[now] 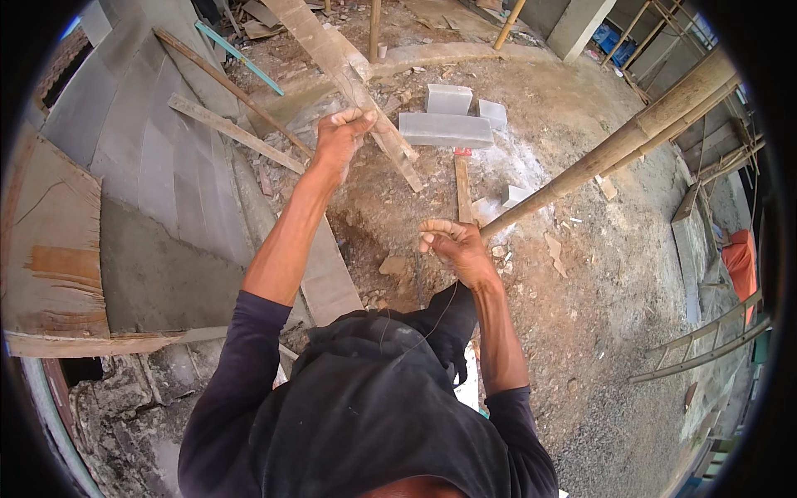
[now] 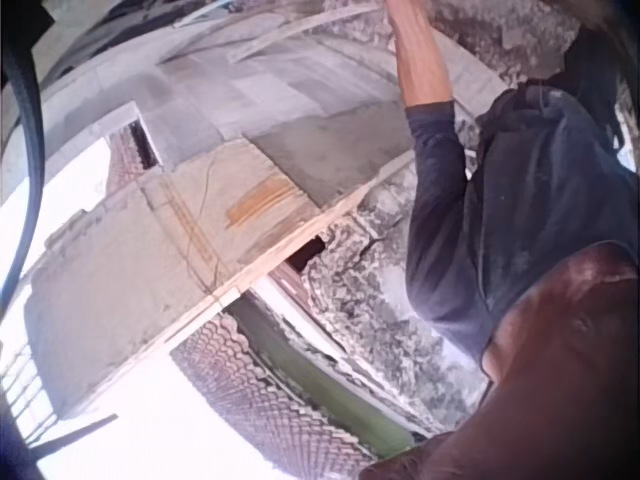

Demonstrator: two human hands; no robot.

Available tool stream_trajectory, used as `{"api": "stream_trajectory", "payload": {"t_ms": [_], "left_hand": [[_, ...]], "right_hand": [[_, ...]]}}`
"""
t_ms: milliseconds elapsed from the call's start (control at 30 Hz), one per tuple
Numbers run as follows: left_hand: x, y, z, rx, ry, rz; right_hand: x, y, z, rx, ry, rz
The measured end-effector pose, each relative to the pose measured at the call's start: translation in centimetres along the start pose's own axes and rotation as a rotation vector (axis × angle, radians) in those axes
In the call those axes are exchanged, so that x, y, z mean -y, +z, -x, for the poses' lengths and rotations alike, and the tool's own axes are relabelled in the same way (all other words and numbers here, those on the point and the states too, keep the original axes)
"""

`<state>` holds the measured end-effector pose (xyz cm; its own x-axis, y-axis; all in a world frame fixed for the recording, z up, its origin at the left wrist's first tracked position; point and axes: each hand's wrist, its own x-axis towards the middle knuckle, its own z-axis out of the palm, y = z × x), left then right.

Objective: The person assembles a wooden frame structure at a construction site. They lift and position a large wooden board against a wall, then use a thin rope to tie the board to a vertical bamboo pole. The person repeatedly ties and adjusts the rope to secure the frame.

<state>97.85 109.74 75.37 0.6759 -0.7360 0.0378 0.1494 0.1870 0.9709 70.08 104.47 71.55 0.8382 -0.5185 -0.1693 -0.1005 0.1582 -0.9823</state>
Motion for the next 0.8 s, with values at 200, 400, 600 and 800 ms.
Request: {"api": "stream_trajectory", "payload": {"t_ms": [200, 400, 600, 800], "left_hand": [[-1.1, -2.2, -1.2, 0.053, 0.051, 0.035], [2.2, -4.5, 3.1, -0.07, -0.131, -0.031], [12.8, -8.6, 10.2, -0.301, -0.438, 0.292], [17.3, -8.0, 15.8, -0.344, -0.672, 0.126]], "right_hand": [[0.3, -0.2, -1.2, -0.161, -0.042, 0.377], [-0.7, -1.6, -1.8, -0.085, 0.131, -0.205], [-5.4, -0.6, -1.0, -0.076, 0.432, -0.424], [-6.9, 0.0, -2.3, -0.136, 0.456, -0.144]]}}
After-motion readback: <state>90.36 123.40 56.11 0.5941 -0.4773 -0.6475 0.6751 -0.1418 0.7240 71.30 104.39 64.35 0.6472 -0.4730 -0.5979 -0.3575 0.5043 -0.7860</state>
